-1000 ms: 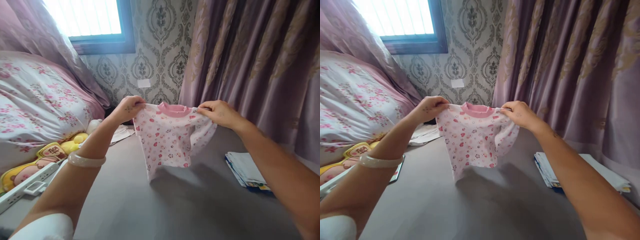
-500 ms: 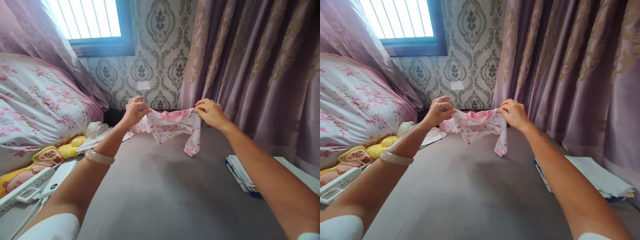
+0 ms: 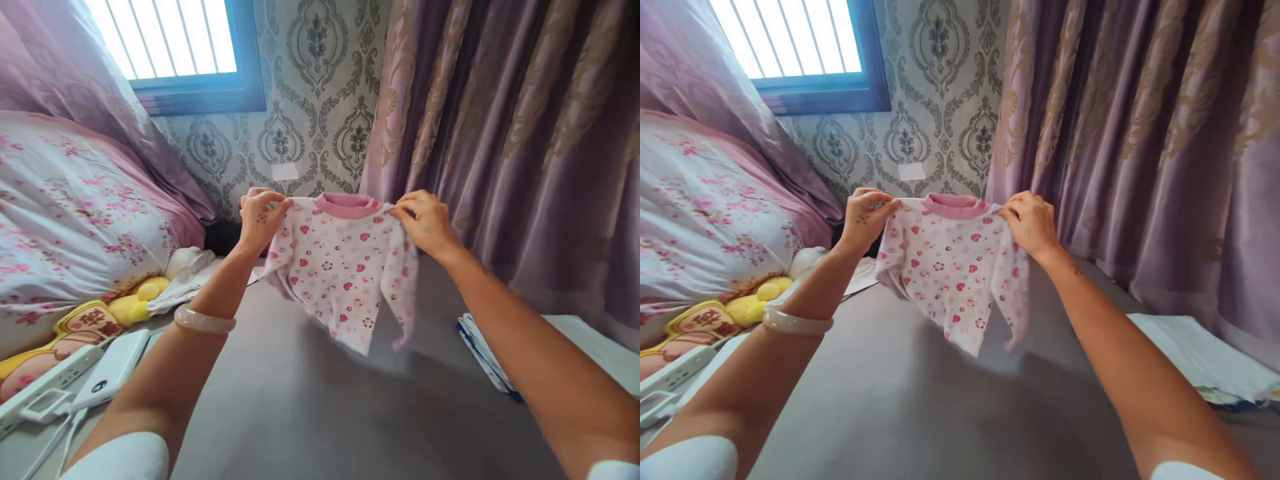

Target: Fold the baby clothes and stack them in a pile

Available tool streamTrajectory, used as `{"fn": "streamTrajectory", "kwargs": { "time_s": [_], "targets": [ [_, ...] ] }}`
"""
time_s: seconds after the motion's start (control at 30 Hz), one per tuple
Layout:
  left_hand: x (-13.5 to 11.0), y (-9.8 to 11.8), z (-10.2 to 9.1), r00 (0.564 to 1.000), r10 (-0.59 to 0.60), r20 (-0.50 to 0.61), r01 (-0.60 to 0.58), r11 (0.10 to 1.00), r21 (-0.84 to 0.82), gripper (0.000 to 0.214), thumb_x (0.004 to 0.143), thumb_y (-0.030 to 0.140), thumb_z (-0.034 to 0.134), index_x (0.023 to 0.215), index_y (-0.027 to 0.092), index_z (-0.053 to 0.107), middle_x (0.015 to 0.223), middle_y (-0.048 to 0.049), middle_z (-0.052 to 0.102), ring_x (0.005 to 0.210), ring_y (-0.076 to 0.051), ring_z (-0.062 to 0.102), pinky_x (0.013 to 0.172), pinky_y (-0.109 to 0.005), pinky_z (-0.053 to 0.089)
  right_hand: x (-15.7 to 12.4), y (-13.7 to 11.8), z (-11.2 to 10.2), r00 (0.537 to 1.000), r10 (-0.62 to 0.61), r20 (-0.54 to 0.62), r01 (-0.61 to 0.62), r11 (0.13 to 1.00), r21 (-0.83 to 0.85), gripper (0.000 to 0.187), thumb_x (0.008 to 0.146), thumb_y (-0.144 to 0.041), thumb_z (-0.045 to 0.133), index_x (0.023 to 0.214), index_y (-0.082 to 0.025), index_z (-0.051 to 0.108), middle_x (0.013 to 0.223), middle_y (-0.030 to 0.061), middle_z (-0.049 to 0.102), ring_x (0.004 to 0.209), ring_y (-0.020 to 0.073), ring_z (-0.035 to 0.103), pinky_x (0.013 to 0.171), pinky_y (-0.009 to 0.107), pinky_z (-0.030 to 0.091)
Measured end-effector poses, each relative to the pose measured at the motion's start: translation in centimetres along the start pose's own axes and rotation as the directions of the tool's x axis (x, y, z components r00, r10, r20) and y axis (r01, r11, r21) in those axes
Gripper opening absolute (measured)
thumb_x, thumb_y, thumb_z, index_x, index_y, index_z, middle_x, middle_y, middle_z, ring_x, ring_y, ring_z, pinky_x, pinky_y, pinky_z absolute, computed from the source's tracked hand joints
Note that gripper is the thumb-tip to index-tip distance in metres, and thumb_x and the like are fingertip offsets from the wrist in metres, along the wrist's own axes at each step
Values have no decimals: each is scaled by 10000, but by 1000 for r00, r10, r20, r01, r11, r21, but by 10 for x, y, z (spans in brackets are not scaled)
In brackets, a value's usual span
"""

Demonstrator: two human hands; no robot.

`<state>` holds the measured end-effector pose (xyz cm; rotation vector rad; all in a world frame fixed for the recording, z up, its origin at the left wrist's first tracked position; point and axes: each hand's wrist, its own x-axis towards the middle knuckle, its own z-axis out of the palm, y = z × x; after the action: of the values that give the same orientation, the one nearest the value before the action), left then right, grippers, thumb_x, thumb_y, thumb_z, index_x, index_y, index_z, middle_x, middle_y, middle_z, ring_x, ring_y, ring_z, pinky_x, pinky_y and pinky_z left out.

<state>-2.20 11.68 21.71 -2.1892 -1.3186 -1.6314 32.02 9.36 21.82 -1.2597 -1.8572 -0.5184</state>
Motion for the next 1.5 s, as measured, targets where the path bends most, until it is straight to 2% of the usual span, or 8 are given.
{"fn": "streamTrajectory", "kwargs": {
  "time_s": [0.17, 0.37, 0.7, 0.97, 1.13, 1.23, 1.37, 1.5],
  "targets": [
    [2, 1, 4, 976, -207, 74, 220, 928, -301, 202, 757, 344, 685, 769, 143, 668, 680, -1, 586, 614, -110, 507, 588, -233, 418, 3, -4, 1, 999, 9, 43, -11, 999, 47, 411, 948, -518, 464, 828, -228, 729, 957, 77, 687, 889, 236, 619, 798, 383, 457],
    [0, -10, 17, 979, -204, 28, 200, 910, -363, 139, 781, 286, 648, 751, 171, 575, 630, 39, 499, 553, -79, 425, 508, -189, 326, 1, -12, 8, 983, 185, 11, -184, 970, 159, 386, 931, -520, 492, 891, -196, 697, 744, 49, 673, 687, 189, 587, 664, 307, 422],
    [-14, -5, 23, 961, -267, 75, 271, 847, -457, 130, 829, 322, 592, 811, 205, 536, 552, 78, 389, 436, -60, 311, 421, -178, 226, 0, -19, 17, 981, 180, -76, -165, 971, 174, 326, 946, -449, 437, 893, -202, 643, 851, 85, 687, 780, 210, 602, 684, 319, 436],
    [-38, 29, -34, 979, -189, 79, 205, 902, -380, 206, 711, 346, 730, 784, 163, 673, 666, 13, 585, 573, -86, 502, 501, -193, 384, -32, -30, -37, 971, 203, 128, -235, 914, 332, 355, 865, -566, 571, 864, -231, 690, 755, 33, 677, 660, 177, 588, 596, 314, 446],
    [-52, 78, -87, 954, -242, 174, 288, 902, -321, 232, 697, 365, 764, 805, 165, 717, 718, -13, 650, 609, -116, 565, 527, -223, 460, -43, -49, -88, 903, 252, 348, -414, 732, 541, 374, 785, -574, 684, 874, -211, 708, 769, 41, 705, 590, 149, 594, 503, 280, 460],
    [-50, 88, -103, 931, -285, 229, 341, 902, -266, 227, 703, 370, 774, 823, 182, 728, 715, -17, 654, 618, -133, 584, 538, -241, 480, -41, -53, -100, 854, 291, 432, -506, 660, 556, 363, 750, -558, 731, 878, -219, 714, 754, 38, 712, 554, 140, 594, 462, 261, 462],
    [-49, 53, -86, 868, -296, 399, 400, 893, -207, 216, 729, 386, 748, 808, 186, 730, 672, -22, 632, 568, -127, 545, 497, -239, 436, -41, -41, -72, 823, 245, 513, -520, 689, 505, 365, 752, -541, 722, 831, -184, 720, 733, 49, 704, 557, 126, 572, 464, 240, 444],
    [-70, -11, -34, 778, -279, 563, 408, 906, -114, 228, 742, 403, 693, 791, 182, 723, 686, -23, 636, 555, -124, 522, 484, -232, 379, -60, -22, -8, 765, 189, 616, -475, 812, 340, 338, 807, -501, 638, 787, -173, 719, 722, 42, 698, 593, 143, 579, 503, 250, 427]
  ]
}}
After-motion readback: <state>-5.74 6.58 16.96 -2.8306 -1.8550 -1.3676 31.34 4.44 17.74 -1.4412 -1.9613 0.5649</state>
